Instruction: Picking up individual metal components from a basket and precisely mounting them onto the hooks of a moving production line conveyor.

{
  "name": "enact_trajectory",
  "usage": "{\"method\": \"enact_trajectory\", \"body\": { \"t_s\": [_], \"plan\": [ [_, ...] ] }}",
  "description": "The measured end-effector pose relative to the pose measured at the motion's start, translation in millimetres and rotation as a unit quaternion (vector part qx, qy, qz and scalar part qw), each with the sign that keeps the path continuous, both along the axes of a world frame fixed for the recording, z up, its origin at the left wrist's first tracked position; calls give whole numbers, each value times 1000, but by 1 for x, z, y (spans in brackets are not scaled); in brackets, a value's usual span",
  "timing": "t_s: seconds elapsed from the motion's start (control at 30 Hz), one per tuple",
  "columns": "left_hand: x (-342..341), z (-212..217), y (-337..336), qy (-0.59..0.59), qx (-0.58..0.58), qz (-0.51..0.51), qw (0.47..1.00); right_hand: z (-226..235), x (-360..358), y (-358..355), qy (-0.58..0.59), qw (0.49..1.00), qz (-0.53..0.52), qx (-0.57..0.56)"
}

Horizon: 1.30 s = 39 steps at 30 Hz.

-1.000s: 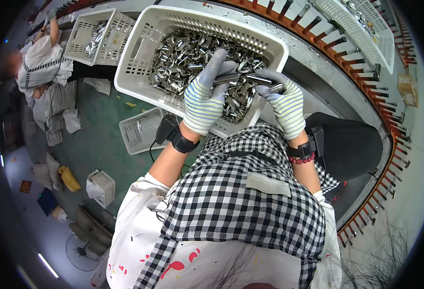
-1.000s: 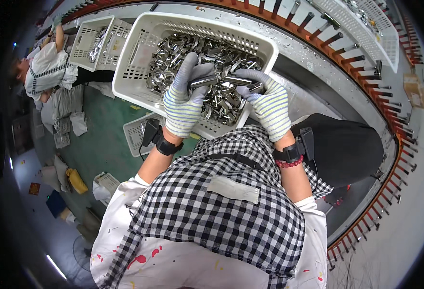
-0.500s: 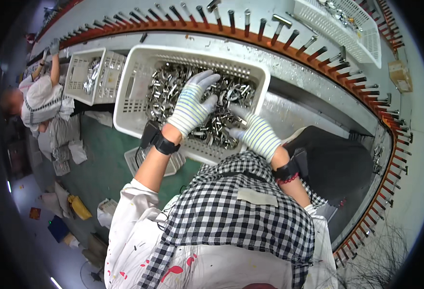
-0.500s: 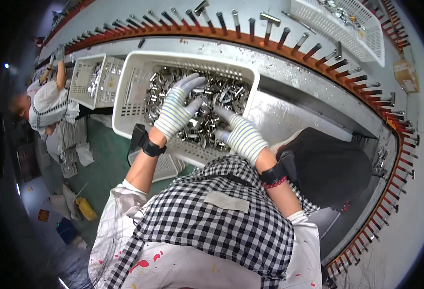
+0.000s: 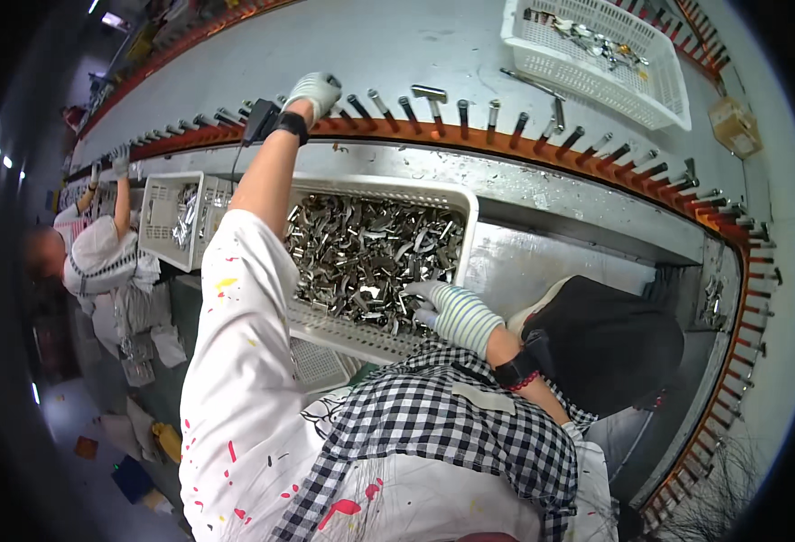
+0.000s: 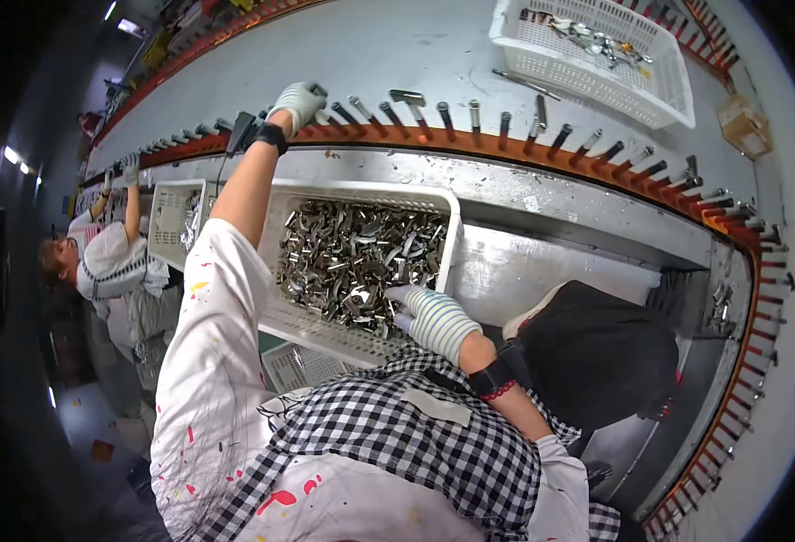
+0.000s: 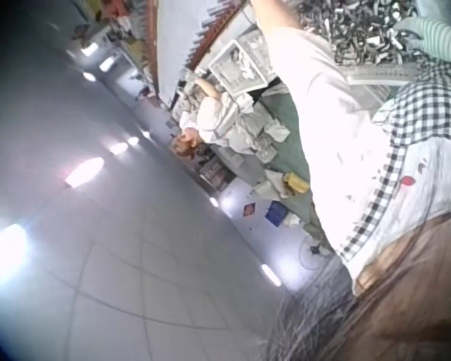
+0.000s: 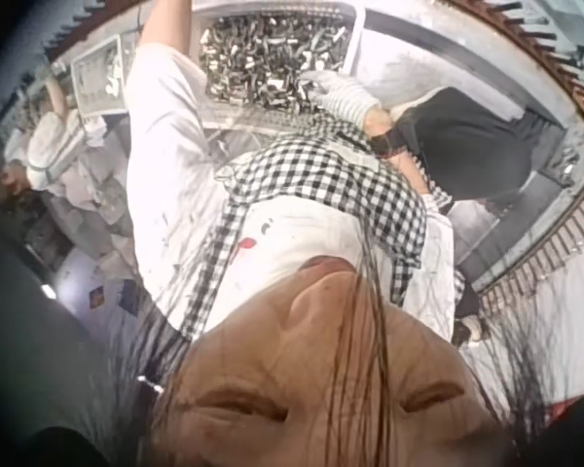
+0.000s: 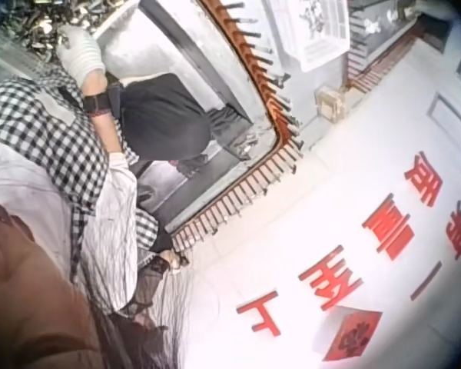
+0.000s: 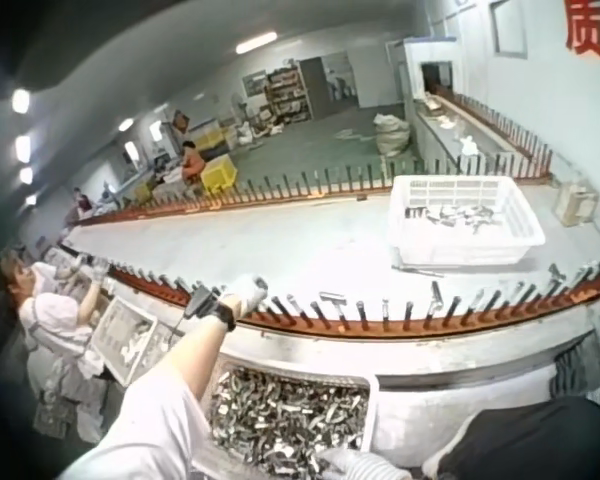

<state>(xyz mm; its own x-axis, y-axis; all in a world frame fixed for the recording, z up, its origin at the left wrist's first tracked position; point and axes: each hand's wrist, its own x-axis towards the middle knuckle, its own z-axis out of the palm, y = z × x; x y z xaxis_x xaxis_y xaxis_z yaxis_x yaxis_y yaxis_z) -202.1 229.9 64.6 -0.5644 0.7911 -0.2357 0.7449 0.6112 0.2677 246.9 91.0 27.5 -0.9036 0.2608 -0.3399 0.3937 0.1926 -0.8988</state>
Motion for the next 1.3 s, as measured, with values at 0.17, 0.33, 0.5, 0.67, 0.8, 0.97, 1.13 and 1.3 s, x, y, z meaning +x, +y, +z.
{"method": "enact_trajectory", "body": {
  "t_s": [0.17, 0.33, 0.5, 0.67, 0.8, 0.97, 1.13, 1.3],
  "plan": [
    [74, 32, -15, 233, 135, -269, 925, -16, 5, -3, -7, 999, -36, -14],
    [93, 24, 18, 142, 110, -342, 922, -13, 2, 1, 36, 998, -39, 40],
    [117, 44, -13, 257, 18, -369, 893, -14, 9, 2, 16, 998, -54, 3],
    [171, 74, -62, -69, -199, -391, 896, -18, 14, -14, 41, 995, -76, 51],
    [165, 41, -5, -203, 66, -204, 955, -17, 7, -14, 25, 995, -58, 72],
    [166, 28, 54, -225, 4, -67, 972, -2, 3, -8, 0, 999, -5, 38],
    [242, 58, 25, 173, 3, -385, 907, -9, 17, -9, -13, 997, -25, 67],
    [298, 40, 68, -114, 205, -332, 914, -4, 16, -14, -26, 997, -19, 65]
  ]
}}
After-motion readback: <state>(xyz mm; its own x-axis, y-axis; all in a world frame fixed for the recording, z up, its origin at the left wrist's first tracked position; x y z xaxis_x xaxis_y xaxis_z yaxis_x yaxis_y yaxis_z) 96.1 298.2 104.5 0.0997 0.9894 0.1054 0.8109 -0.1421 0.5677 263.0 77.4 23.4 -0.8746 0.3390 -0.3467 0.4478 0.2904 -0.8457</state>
